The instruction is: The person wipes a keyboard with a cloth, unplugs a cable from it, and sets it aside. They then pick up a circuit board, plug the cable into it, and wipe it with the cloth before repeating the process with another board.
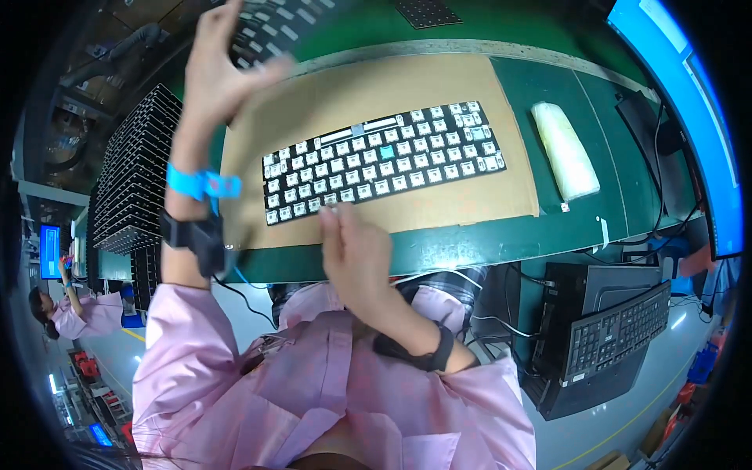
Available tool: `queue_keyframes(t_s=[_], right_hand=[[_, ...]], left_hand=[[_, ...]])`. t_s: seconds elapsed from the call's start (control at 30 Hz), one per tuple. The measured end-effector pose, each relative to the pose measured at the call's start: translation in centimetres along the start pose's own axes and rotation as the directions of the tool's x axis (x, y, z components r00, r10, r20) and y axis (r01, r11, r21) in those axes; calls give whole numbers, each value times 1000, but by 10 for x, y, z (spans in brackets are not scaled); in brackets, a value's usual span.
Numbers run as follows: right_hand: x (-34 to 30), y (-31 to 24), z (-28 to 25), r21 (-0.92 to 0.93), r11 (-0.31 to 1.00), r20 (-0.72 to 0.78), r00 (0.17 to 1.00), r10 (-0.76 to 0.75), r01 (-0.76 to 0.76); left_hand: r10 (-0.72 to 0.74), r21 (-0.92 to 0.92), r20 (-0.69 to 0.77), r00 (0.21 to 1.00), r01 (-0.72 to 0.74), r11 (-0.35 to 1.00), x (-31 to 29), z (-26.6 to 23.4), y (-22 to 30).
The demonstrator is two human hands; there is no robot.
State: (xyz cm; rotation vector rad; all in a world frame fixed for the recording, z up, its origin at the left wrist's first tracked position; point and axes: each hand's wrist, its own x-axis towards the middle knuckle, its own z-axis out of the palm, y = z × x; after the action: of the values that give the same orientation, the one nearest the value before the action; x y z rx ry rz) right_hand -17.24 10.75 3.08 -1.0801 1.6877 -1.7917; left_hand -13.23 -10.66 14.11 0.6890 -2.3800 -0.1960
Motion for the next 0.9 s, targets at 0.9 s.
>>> queue_keyframes(t_s=[0.9], right_hand=[[17, 23, -118, 201, 976, -417, 893, 167, -89]], left_hand=[[25, -215, -147, 989, -56, 975, 24, -70, 0]])
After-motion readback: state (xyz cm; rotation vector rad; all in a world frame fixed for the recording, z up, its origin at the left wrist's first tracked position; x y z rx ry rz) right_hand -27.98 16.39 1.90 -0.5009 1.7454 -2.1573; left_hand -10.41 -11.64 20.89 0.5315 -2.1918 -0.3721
